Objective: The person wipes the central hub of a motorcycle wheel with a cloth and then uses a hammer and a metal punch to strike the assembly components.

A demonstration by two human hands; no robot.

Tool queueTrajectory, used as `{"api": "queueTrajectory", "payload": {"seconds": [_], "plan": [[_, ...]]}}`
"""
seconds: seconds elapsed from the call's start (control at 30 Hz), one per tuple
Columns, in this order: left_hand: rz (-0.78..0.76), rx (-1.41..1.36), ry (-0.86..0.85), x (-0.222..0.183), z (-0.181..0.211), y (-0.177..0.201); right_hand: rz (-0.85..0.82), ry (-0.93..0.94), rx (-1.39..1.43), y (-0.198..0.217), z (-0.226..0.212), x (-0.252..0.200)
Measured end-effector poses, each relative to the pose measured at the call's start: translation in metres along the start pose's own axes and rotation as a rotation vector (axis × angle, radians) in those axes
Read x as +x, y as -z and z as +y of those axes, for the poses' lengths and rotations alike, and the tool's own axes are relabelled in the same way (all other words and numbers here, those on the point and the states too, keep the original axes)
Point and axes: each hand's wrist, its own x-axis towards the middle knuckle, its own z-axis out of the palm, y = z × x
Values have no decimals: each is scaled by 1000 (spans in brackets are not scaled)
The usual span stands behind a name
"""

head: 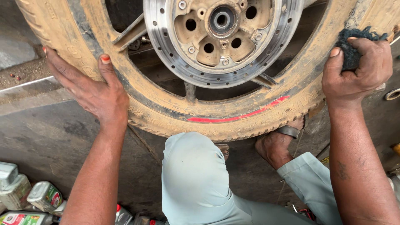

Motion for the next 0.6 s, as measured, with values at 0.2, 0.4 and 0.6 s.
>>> {"api": "queueTrajectory", "payload": {"seconds": [0.2, 0.4, 0.6], "plan": [[-19, 24, -1, -2, -9, -4, 4, -3, -6, -1, 1, 2], [-16, 29, -6, -1, -14, -8, 0, 30, -59, -3, 5, -3], [41, 46, -3, 3, -6, -13, 119, -14, 40, -18, 10, 3]]}}
